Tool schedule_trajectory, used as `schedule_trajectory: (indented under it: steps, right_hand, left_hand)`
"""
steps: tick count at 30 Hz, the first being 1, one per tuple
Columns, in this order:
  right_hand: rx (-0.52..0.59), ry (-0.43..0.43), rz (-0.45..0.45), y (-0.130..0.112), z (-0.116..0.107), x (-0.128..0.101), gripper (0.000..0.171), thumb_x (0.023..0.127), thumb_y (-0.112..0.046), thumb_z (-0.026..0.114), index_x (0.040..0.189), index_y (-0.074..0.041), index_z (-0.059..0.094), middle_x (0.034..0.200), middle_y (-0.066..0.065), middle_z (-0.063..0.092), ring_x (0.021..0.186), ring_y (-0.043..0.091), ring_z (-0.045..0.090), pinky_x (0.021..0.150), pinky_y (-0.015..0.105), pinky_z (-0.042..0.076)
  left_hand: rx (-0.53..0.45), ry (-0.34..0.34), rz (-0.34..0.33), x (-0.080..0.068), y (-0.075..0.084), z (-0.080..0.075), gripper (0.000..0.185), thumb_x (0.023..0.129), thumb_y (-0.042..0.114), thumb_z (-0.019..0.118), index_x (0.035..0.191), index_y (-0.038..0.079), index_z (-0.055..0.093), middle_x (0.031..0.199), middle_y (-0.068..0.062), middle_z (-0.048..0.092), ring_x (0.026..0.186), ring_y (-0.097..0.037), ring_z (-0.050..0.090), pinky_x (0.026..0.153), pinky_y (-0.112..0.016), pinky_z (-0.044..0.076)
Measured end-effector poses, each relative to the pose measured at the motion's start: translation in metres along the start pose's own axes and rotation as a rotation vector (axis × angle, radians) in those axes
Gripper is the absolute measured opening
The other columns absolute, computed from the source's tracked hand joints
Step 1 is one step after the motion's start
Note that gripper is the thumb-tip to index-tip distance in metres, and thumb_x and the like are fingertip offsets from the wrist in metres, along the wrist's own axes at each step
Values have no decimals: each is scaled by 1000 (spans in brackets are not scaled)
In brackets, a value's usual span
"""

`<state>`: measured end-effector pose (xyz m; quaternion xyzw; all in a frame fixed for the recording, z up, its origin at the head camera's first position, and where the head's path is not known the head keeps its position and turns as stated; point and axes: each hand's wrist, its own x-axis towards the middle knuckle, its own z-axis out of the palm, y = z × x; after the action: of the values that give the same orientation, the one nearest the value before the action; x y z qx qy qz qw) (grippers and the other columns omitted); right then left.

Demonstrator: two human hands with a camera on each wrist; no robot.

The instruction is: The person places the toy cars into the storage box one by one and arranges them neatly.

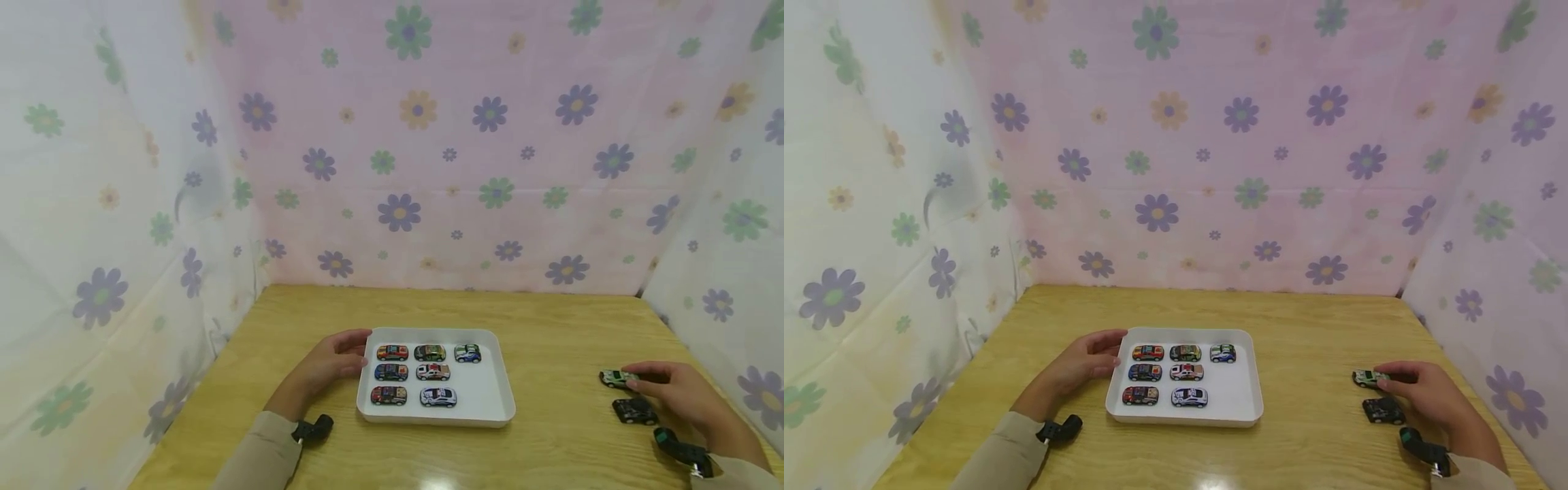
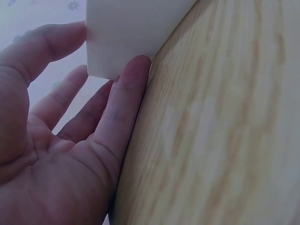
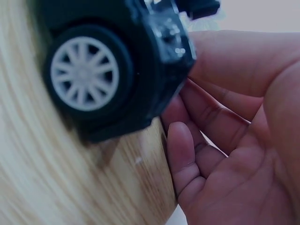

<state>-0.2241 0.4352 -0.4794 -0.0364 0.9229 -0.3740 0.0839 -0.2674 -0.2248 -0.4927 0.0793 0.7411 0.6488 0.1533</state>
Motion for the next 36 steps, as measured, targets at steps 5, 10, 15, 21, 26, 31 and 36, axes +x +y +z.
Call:
schedule_trajectory:
  steps: [5,10,15,21,26,31,36]
  right_hand:
    - [-37,22,-11,0,1,3,52,102,-38,67,136,1,64,129,19,69,92,-9,61,75,22,55]
    - [-42,41,-18,-3,2,3,49,101,-35,68,134,1,66,126,17,71,91,-12,58,74,21,55]
    - [-62,61,-18,-7,2,0,48,100,-36,69,131,0,68,126,19,70,90,-14,56,73,20,53]
    - [-101,83,-35,-6,1,2,47,101,-38,68,130,-1,70,127,21,70,90,-16,54,73,20,53]
    - [-144,114,-71,-10,1,4,43,100,-38,69,127,-5,72,123,17,72,90,-15,55,72,21,53]
    - [-164,149,-100,-18,4,4,40,99,-37,71,125,-6,74,119,15,74,88,-11,57,71,21,52]
    - [-172,168,-132,-29,5,3,38,100,-34,71,124,-5,74,119,17,73,87,-10,58,69,23,54]
  left_hand:
    - [14,-3,-3,-2,-1,-2,66,91,12,79,151,20,53,151,-9,55,137,-29,55,101,-37,58]
    - [29,-2,-1,-1,2,-2,64,92,13,79,150,22,54,151,-8,55,136,-28,55,101,-35,58]
    - [-6,-13,2,-1,3,0,65,93,8,77,152,17,52,152,-11,54,135,-28,55,99,-35,59]
    - [-10,-18,5,1,1,-1,66,93,8,77,153,15,51,152,-12,54,136,-29,55,98,-35,59]
    - [-23,-8,-5,0,0,0,66,93,9,77,153,16,51,152,-13,54,134,-28,56,98,-35,59]
    - [-24,-4,-9,-1,1,0,67,91,11,79,152,16,52,152,-12,54,134,-28,56,99,-35,59]
    - [-39,-9,-22,-1,1,0,66,91,10,79,152,18,52,152,-11,54,135,-27,56,99,-36,59]
